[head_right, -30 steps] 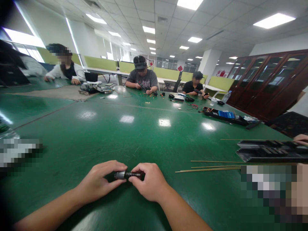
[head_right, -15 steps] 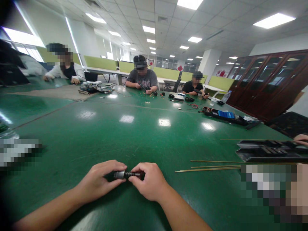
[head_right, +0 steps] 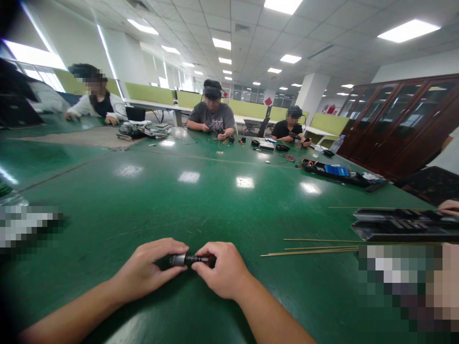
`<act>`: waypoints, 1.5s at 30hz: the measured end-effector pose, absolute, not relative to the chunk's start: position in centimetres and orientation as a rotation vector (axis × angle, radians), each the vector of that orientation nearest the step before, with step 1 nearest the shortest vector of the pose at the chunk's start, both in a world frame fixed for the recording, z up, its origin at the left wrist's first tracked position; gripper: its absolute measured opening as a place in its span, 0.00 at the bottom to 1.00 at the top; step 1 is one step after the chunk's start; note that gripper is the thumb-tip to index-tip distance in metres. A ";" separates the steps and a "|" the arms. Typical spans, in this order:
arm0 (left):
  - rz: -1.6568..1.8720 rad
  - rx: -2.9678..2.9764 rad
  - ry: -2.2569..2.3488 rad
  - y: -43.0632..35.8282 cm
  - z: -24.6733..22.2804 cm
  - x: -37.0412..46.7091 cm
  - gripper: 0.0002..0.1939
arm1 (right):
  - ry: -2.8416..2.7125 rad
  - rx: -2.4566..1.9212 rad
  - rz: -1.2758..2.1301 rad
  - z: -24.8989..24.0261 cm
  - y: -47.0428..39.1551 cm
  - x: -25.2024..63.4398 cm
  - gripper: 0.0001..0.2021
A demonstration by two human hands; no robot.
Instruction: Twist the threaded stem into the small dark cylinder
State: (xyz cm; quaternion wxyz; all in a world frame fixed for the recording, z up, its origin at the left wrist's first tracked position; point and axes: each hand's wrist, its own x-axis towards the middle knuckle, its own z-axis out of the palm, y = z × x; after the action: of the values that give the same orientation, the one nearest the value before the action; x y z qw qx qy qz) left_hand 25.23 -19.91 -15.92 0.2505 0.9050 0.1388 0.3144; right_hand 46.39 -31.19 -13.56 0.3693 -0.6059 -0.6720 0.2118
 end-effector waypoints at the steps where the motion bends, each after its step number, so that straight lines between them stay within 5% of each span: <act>1: 0.851 2.464 0.383 -19.9 -15.9 25.2 0.14 | -1.727 -1.553 0.544 -13.6 -31.2 46.4 0.03; 45: 0.871 2.463 0.376 -19.6 -16.1 25.1 0.14 | -1.701 -1.572 0.547 -13.6 -31.2 46.5 0.04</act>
State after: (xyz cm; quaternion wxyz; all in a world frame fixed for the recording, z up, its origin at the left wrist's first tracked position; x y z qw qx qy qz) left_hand 25.13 -19.63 -16.09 0.2484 0.9039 0.1381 0.3196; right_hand 46.52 -31.20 -13.63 0.3717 -0.6131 -0.6637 0.2132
